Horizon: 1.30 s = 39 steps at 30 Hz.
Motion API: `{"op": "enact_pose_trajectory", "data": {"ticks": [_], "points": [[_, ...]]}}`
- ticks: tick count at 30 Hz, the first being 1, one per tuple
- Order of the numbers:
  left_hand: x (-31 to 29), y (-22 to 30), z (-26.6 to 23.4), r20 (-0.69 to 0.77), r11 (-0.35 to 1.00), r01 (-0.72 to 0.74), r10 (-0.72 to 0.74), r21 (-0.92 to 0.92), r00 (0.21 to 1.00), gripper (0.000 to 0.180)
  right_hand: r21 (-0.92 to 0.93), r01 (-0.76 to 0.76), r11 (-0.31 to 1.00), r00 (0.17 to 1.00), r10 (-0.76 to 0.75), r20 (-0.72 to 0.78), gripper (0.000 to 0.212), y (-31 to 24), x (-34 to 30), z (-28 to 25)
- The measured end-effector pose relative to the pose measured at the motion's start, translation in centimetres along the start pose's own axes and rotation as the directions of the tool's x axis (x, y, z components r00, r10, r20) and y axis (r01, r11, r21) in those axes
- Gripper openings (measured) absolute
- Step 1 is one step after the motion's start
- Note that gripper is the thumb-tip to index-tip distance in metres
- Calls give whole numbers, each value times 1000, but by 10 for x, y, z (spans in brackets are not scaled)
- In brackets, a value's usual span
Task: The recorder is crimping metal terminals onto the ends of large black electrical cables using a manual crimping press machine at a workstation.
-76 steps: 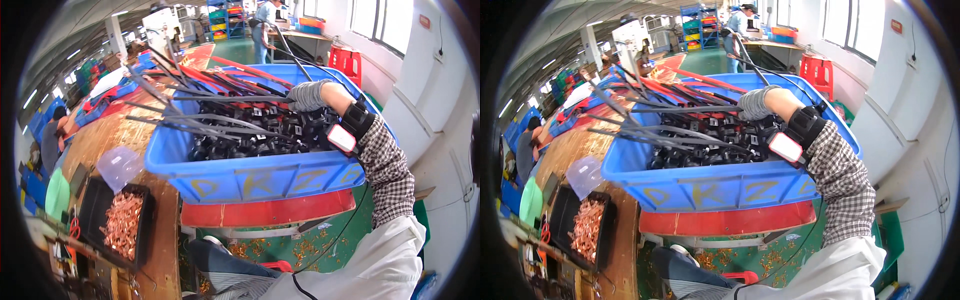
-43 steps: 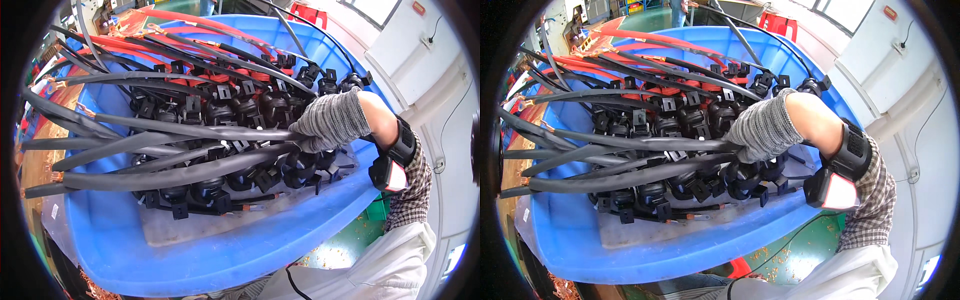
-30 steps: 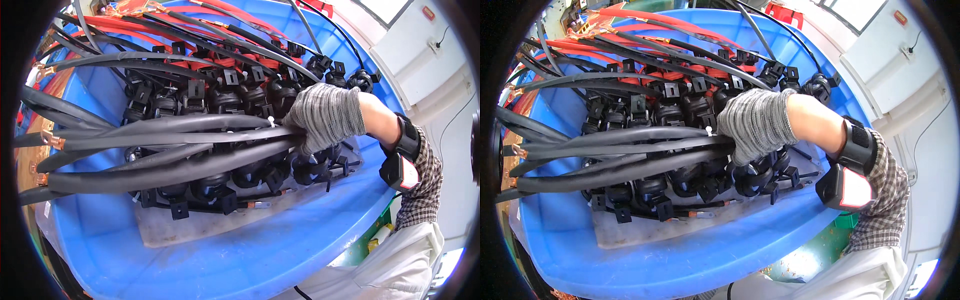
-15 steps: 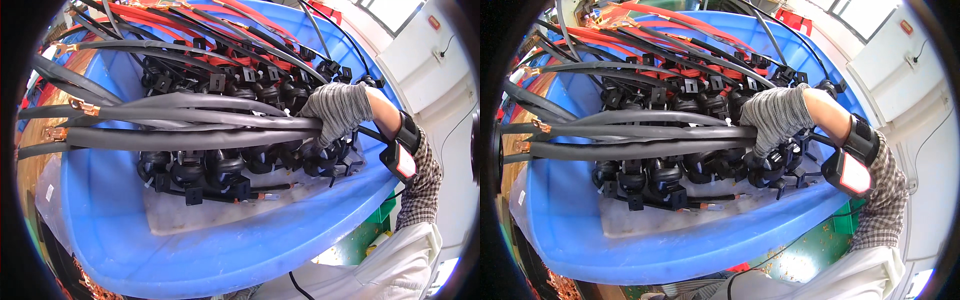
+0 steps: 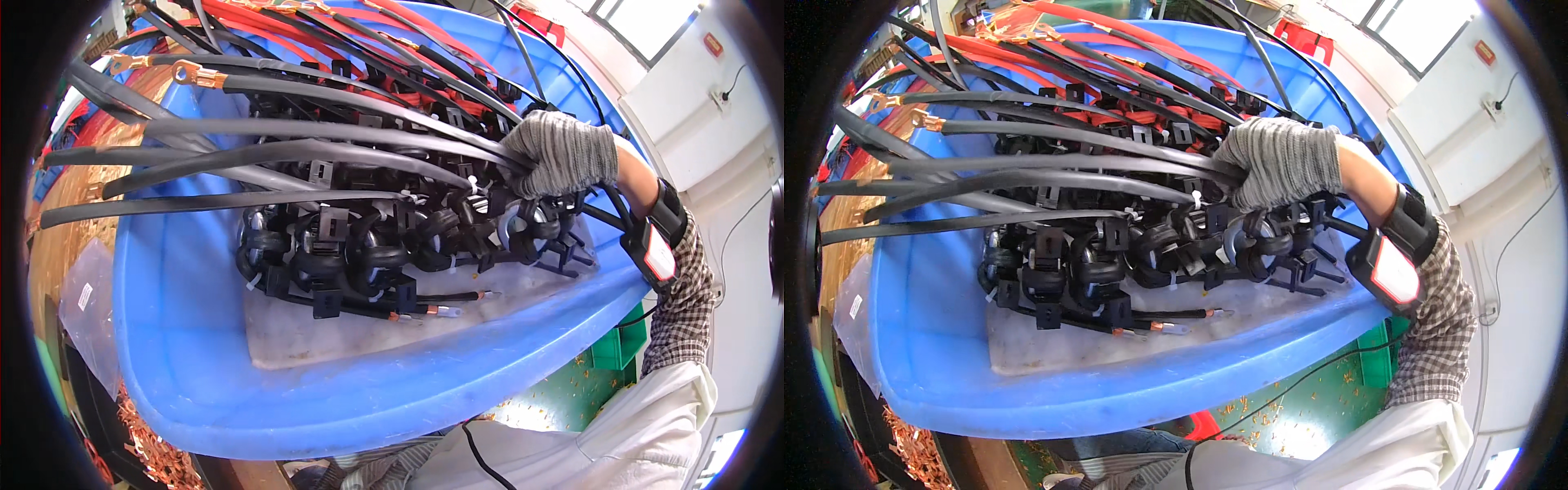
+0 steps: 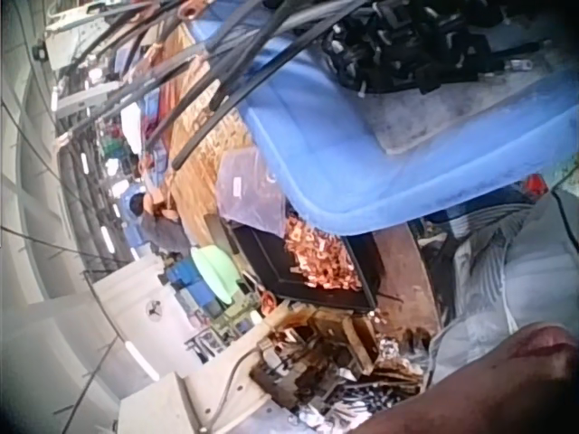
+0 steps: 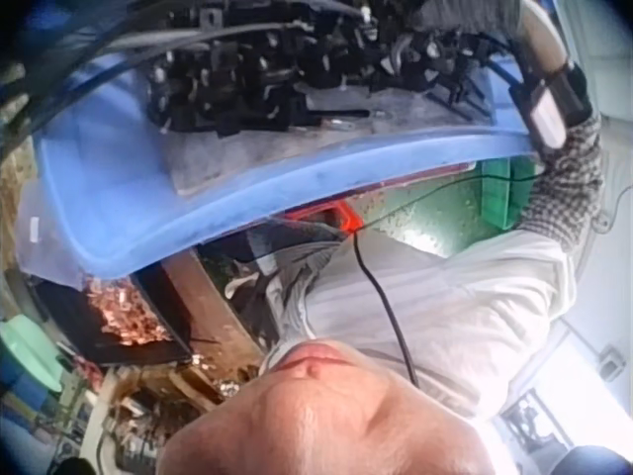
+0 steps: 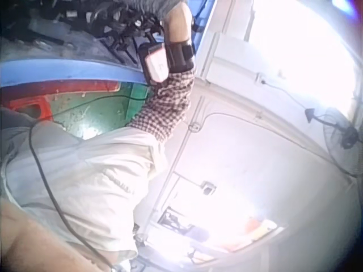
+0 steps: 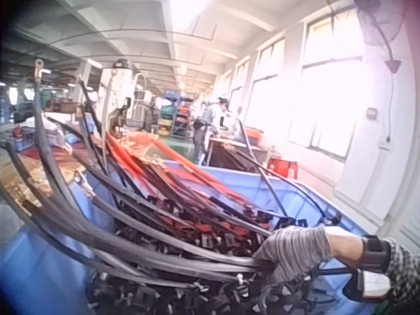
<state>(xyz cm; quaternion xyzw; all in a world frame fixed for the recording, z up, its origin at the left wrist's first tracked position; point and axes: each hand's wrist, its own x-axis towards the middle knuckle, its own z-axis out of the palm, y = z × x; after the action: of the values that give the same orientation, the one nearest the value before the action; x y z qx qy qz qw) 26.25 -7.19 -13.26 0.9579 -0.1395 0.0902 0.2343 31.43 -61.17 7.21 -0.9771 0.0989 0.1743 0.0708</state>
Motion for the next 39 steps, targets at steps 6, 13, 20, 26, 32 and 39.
{"op": "enact_pose_trajectory", "data": {"ticks": [6, 13, 20, 26, 32, 39], "points": [[-8, -2, -6, -13, 1000, 6, -6, 13, 1000, 37, -116, -34, 993, 999, 35, 3, 29, -2, 6, -3], [-16, -5, -6, -37, 1000, 15, -14, 27, 999, 35, 44, 99, 994, 994, -96, -54, 28, -11, 8, 8], [-26, -3, -11, -55, 999, 29, -27, 45, 998, 34, 345, 203, 916, 974, -151, -171, 43, 5, 9, 8], [-35, 3, -15, -88, 997, 41, -36, 63, 995, 33, 194, 129, 973, 990, -136, 25, 61, 12, -5, -6], [-56, -3, -30, -143, 993, 64, -49, 99, 988, 32, -62, 172, 983, 971, -180, -158, 49, 4, 4, -5], [-149, 4, -86, -273, 970, 147, -90, 196, 958, 31, 94, 615, 783, 785, -596, -169, 20, -42, 8, -6]]}}
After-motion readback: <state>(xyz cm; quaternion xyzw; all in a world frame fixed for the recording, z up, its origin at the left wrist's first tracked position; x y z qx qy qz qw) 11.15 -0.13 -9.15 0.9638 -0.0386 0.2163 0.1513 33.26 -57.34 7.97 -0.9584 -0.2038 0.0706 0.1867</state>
